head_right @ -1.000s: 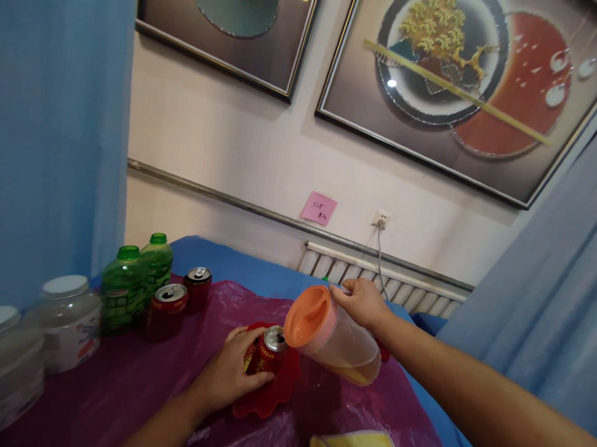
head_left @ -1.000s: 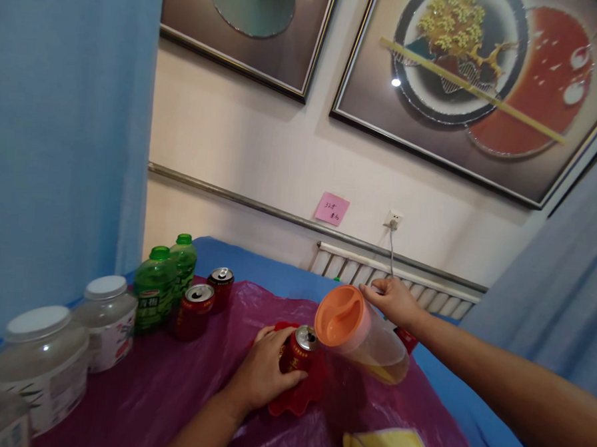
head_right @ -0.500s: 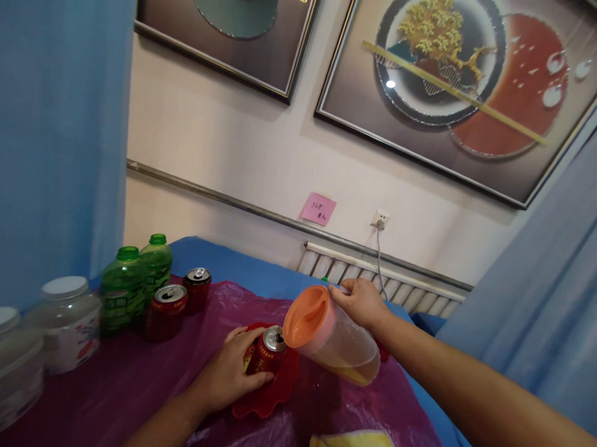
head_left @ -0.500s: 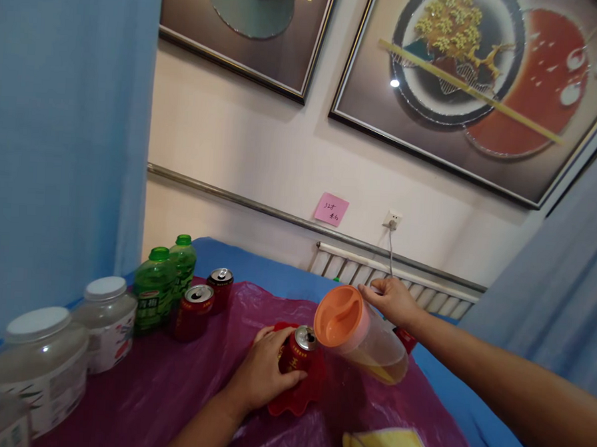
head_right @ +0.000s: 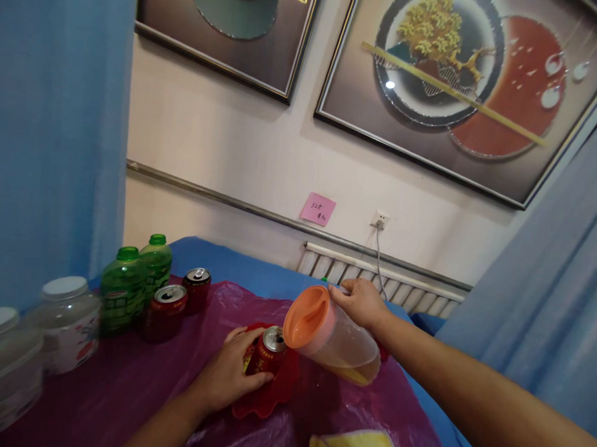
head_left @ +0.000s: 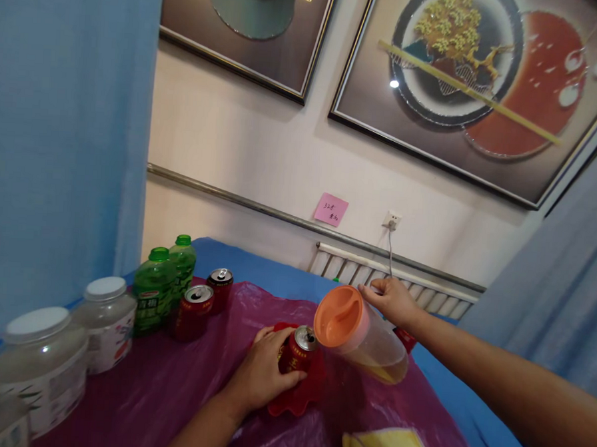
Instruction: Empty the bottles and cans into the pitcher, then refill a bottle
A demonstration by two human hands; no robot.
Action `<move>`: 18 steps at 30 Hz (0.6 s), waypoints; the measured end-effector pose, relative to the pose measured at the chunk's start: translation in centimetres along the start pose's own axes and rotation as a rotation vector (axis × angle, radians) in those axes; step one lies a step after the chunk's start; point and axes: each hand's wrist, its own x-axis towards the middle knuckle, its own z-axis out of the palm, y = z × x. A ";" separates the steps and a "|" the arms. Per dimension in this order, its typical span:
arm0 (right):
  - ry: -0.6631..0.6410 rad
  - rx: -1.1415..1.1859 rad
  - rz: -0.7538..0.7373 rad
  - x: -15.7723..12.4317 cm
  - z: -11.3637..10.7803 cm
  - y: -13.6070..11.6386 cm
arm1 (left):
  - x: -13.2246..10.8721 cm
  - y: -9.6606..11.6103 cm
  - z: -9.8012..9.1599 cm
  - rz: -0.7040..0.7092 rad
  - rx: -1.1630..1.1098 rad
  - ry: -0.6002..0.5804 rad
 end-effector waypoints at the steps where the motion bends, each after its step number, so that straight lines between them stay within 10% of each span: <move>1: 0.002 -0.003 -0.001 0.0 0.0 0.0 | 0.0 0.0 0.0 0.001 0.000 -0.002; 18: 0.003 -0.025 0.002 -0.2 0.1 0.0 | 0.0 -0.4 0.3 0.013 -0.010 0.007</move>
